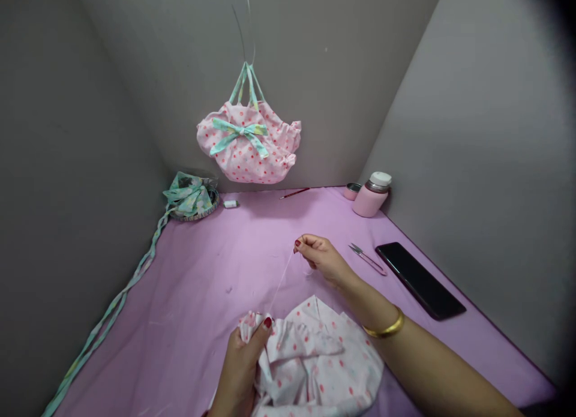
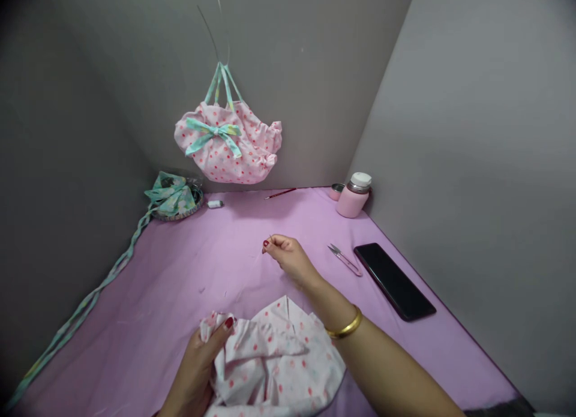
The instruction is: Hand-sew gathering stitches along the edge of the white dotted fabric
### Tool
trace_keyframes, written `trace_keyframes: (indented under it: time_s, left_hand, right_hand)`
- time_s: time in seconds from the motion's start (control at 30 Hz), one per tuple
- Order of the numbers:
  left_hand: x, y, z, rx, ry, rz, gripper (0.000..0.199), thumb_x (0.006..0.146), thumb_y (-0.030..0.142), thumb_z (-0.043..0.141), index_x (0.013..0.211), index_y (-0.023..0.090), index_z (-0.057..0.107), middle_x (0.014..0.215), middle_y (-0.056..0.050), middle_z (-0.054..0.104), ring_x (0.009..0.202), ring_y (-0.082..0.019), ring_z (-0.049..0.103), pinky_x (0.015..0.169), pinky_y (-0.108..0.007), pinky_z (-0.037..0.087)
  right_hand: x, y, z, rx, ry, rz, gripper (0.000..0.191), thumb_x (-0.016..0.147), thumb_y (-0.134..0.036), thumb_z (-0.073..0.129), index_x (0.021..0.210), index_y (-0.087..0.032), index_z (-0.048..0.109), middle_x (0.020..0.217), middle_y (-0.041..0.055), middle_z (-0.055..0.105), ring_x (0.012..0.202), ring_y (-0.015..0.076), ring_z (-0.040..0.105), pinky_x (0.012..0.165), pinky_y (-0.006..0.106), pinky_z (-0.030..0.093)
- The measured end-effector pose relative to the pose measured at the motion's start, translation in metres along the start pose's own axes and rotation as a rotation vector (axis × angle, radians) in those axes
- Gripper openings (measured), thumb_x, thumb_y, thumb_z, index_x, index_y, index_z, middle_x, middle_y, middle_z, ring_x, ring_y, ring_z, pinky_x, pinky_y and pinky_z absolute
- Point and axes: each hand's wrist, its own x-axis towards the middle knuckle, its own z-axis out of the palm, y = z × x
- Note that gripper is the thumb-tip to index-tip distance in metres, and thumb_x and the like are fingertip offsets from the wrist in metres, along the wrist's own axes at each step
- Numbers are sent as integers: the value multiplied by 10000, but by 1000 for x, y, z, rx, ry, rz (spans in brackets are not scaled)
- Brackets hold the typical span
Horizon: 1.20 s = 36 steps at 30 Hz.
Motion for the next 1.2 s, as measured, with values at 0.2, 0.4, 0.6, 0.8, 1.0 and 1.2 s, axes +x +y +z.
trace_keyframes:
  time_s: [0.2, 0.4, 0.6, 0.8, 1.0, 1.2]
  left_hand:
    - [0, -1, -1, 8, -5, 2, 286, 604, 381, 747, 612, 161, 563, 549, 19, 600, 500, -139, 575, 531, -234, 448]
    - [-5, 4, 4, 7, 36, 9, 262, 588, 341, 754, 630, 171, 559, 527, 23, 609, 492, -156, 582, 517, -248, 457]
    - [-4, 6, 5, -45, 63, 4, 236, 622, 314, 743, 658, 182, 550, 544, 37, 622, 510, -143, 592, 508, -225, 455]
    - [-2, 6, 3, -93, 154, 95, 231, 608, 290, 755, 650, 177, 558, 495, 49, 600, 461, -127, 573, 480, -212, 455]
    - [-5, 5, 2, -134, 186, 116, 233, 628, 263, 742, 658, 181, 526, 512, 46, 600, 487, -143, 597, 471, -217, 458]
    - [-7, 7, 1, -79, 116, 58, 209, 635, 272, 736, 678, 155, 570, 519, 16, 610, 509, -169, 613, 485, -241, 464]
  right_hand:
    - [3, 8, 1, -36, 122, -47, 273, 772, -425, 529, 681, -169, 510, 529, -66, 324, 453, 79, 224, 433, 217, 176]
    - [-8, 16, -7, -140, 7, -8, 274, 756, -399, 589, 906, -170, 575, 567, -64, 378, 486, 80, 309, 460, 199, 235]
    - [-49, 17, -27, -378, -563, 178, 248, 675, -349, 694, 659, -117, 607, 524, -53, 413, 489, 59, 329, 439, 188, 230]
    - [-70, 32, -36, -289, -622, 225, 409, 767, -399, 590, 513, -144, 395, 490, -77, 260, 466, 44, 217, 419, 201, 146]
    - [-70, 40, -40, -253, -623, 238, 438, 746, -470, 589, 514, -143, 412, 487, -69, 281, 462, 48, 236, 421, 204, 149]
    - [-72, 42, -46, -305, -578, 257, 413, 746, -474, 579, 546, -143, 434, 512, -63, 285, 467, 52, 222, 422, 204, 143]
